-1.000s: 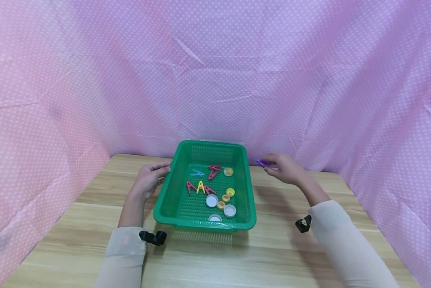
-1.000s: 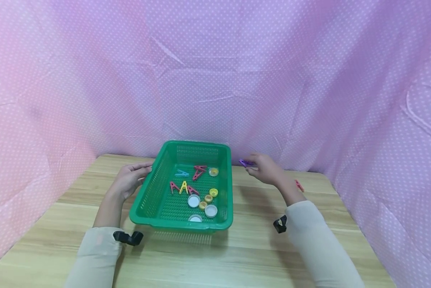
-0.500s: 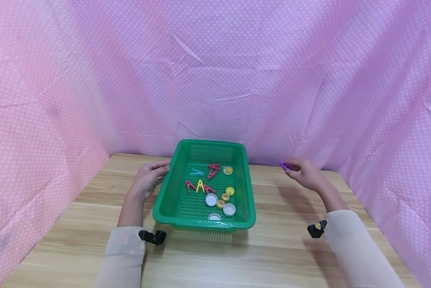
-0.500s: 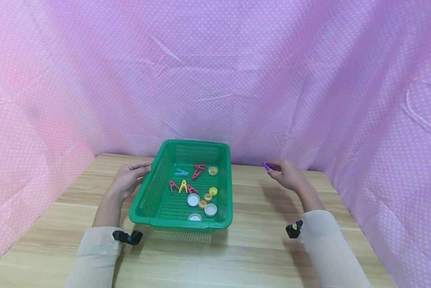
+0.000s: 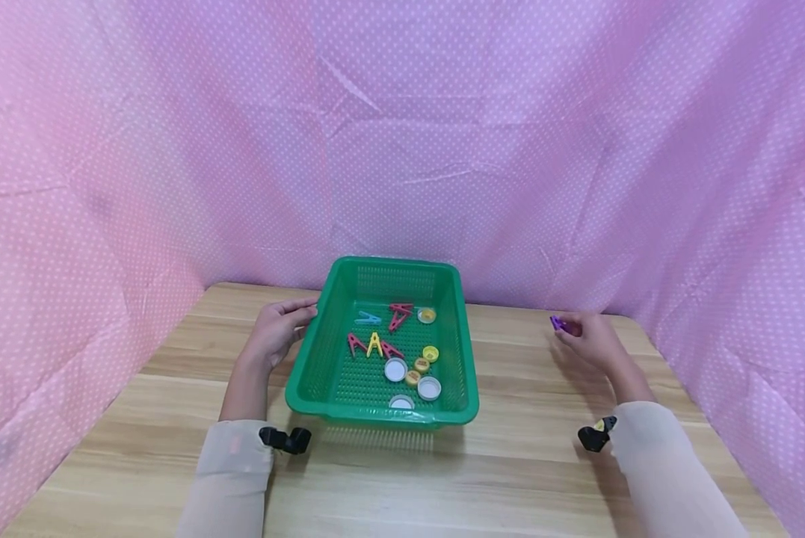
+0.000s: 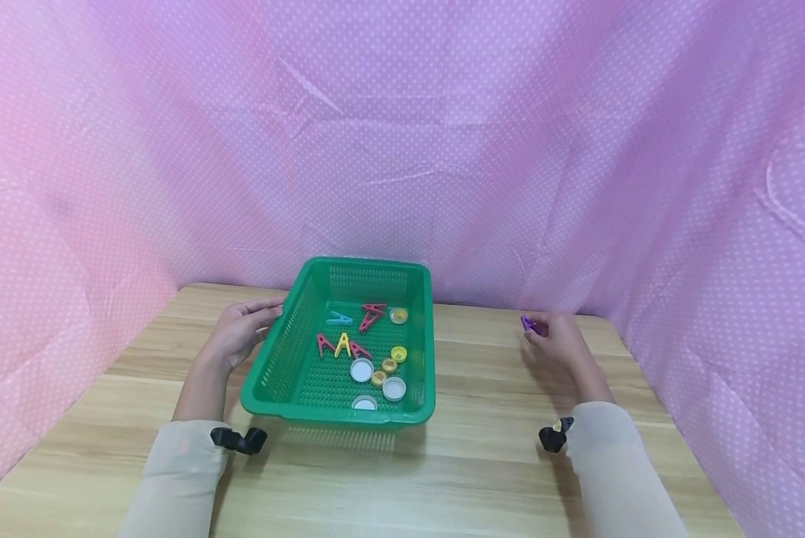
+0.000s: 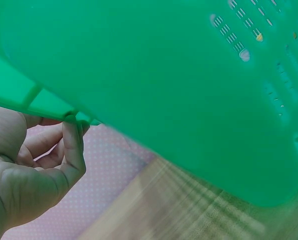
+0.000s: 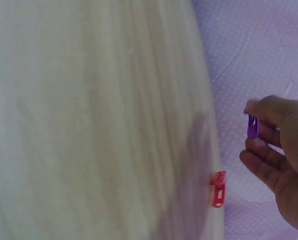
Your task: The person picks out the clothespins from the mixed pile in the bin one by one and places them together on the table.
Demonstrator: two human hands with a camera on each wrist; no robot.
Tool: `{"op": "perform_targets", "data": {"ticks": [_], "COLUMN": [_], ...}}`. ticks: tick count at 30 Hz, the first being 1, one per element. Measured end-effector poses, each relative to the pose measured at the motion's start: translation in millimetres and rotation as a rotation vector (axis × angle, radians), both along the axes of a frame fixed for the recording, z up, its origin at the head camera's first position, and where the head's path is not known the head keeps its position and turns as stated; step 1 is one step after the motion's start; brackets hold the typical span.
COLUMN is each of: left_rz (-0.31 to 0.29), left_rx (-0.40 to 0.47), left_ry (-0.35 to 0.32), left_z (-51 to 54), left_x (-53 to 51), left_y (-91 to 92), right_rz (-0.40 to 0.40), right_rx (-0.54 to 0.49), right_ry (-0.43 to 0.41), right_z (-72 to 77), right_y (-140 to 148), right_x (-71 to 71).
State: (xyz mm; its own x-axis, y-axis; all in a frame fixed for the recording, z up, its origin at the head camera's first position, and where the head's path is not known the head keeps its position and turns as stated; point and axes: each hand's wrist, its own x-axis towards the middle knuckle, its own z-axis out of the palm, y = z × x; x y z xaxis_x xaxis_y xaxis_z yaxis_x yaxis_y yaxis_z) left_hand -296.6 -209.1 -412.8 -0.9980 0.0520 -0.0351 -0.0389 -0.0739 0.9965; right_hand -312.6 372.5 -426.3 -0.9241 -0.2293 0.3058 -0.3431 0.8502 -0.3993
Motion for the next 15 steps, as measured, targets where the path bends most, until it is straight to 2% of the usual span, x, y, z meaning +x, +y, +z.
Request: {"op": "perform_targets", "data": {"ticks": [8, 15], "left_rz": [-0.006, -0.018], "left_rx": [0.019, 0.016], "left_ry": [-0.009, -0.002], "left_z": [1.4, 0.5], "left_x": [1.2, -1.0], "left_y": [0.3, -0.6], "right_rz": [-0.094, -0.061], "right_rx": [0.019, 0.068], "right_ry": [-0.059, -0.099], "right_z": [-8.4, -10.6], "right_y": [0.5, 2.8], "right_x": [2.5, 0.7]}}
